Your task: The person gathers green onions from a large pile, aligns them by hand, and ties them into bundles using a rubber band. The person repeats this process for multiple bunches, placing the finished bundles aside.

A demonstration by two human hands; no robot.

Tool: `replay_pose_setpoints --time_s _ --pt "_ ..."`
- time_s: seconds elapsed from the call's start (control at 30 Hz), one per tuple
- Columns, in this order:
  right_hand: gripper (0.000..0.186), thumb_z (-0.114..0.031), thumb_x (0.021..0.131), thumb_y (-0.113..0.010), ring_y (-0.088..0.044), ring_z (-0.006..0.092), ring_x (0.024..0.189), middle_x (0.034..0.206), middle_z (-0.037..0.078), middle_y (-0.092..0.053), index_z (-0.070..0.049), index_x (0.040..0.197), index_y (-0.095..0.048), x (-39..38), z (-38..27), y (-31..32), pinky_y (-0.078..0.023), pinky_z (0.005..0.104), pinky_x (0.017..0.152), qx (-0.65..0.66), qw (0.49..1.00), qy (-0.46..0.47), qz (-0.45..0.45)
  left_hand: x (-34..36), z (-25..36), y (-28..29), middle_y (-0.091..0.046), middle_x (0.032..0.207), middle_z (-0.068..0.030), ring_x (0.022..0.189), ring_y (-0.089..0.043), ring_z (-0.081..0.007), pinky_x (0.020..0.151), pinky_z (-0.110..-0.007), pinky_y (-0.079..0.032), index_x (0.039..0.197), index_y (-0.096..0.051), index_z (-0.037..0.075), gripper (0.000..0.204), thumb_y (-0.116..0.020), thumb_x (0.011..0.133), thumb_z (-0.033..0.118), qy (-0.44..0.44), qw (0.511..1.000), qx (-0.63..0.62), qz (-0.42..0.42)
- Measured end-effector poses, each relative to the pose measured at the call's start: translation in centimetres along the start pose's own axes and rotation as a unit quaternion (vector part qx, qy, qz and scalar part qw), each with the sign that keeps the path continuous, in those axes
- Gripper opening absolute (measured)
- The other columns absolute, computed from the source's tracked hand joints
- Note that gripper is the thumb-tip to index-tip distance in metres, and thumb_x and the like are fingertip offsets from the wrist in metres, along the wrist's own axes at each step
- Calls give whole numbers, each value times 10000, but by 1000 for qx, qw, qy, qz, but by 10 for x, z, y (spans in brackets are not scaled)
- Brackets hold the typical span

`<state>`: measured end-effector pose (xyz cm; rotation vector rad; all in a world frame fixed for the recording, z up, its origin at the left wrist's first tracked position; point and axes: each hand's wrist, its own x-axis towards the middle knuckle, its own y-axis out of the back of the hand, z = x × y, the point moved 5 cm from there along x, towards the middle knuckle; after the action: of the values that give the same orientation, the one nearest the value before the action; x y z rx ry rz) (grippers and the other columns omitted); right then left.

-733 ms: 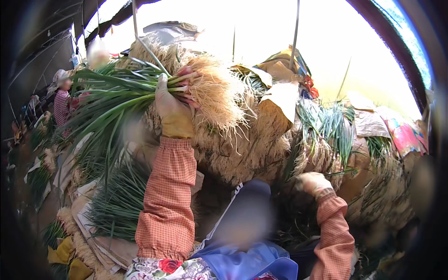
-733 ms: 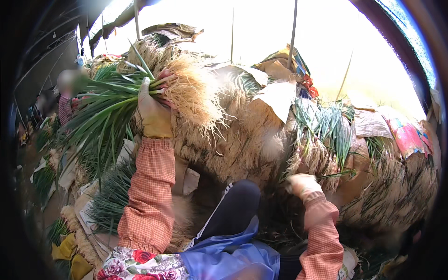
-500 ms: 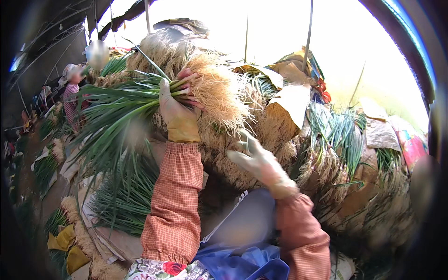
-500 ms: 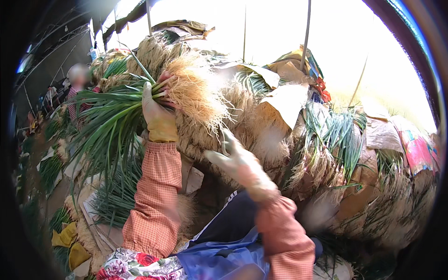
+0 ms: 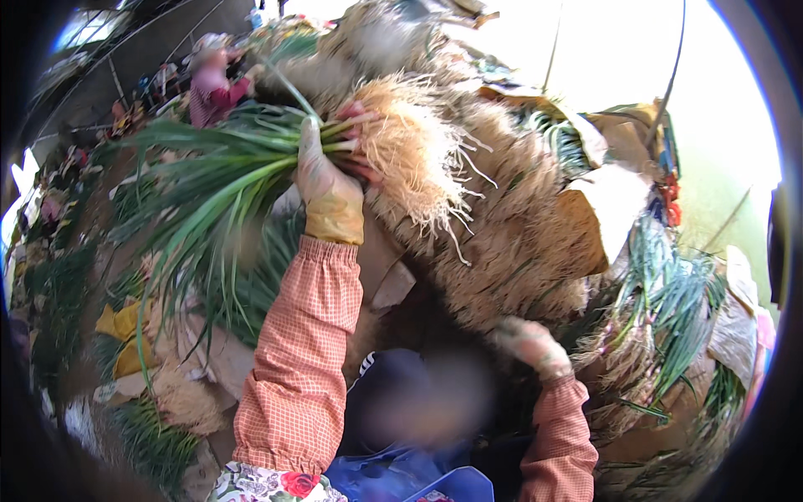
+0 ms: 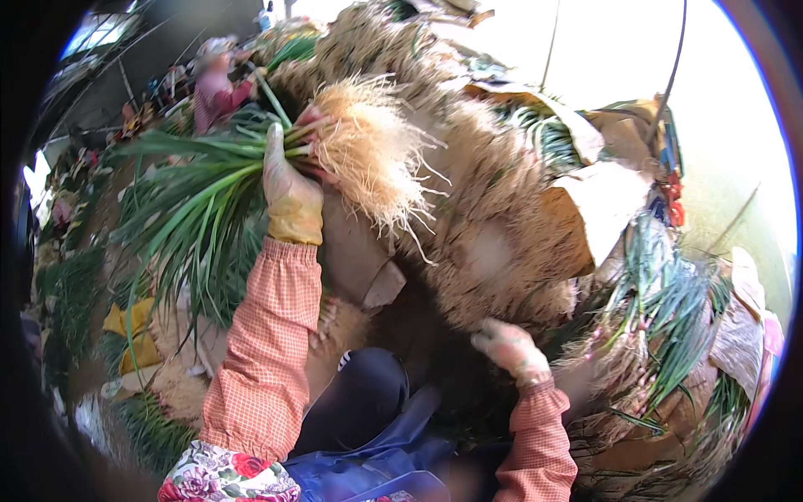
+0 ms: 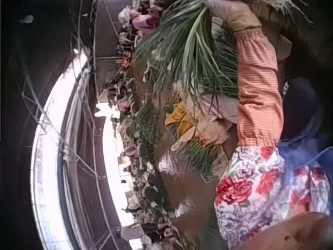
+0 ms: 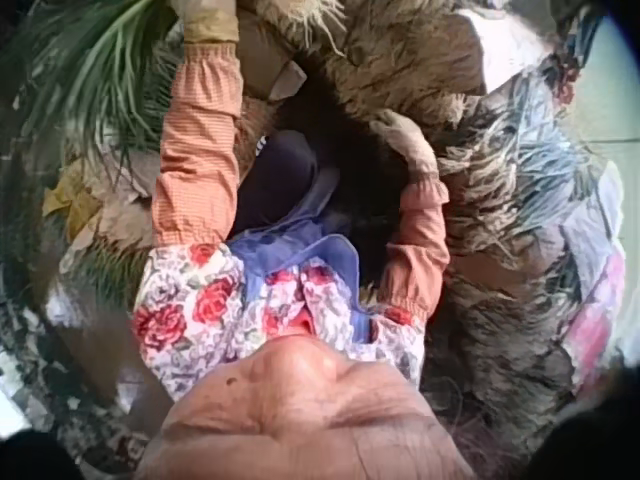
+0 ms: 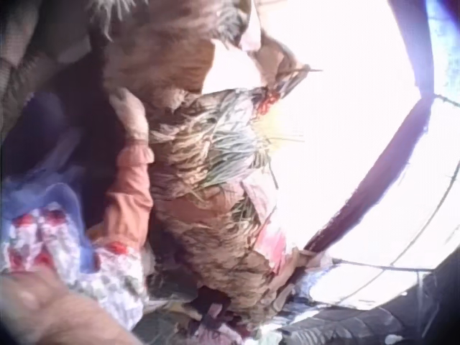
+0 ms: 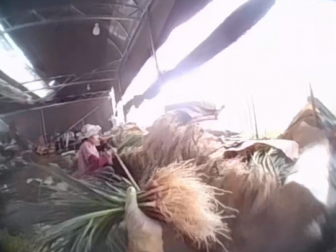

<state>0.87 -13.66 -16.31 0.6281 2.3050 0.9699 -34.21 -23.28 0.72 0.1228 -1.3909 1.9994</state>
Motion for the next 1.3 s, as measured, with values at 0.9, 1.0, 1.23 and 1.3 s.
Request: replay_pose_setpoints --time_s 0.9,1.0,1.23,1.3 --pt "529 -241 941 -487 -535 351 1224 1378 185 -525 -161 1458 -406 263 -131 -364 -426 402 1031 -175 900 160 -366 -315 38 483 -685 1054 -99 914 -667 -239 776 -373 -565 1124 -637 3 256 -691 883 69 316 768 109 546" --pt "582 -322 905 -527 -556 350 1197 1357 187 -541 -153 1451 -416 262 -142 -342 -438 406 1014 -206 877 180 -394 -294 42 482 -700 994 -109 875 -677 -233 717 -384 -573 1102 -649 -22 263 -712 865 73 374 751 176 515" --pt "739 -528 834 -624 -602 341 1127 1212 182 -640 -35 1369 -490 300 -194 -312 -464 412 954 -219 907 188 -307 -272 60 486 -701 906 -83 797 -684 -215 647 -348 -558 1005 -678 20 200 -741 844 119 416 761 213 449" --pt "829 -519 812 -670 -588 322 1169 1258 208 -610 -27 1425 -408 300 -218 -306 -454 400 983 -103 940 89 -312 -290 53 495 -677 1006 -70 899 -670 -215 725 -350 -567 1095 -636 40 252 -713 856 63 301 799 115 507"
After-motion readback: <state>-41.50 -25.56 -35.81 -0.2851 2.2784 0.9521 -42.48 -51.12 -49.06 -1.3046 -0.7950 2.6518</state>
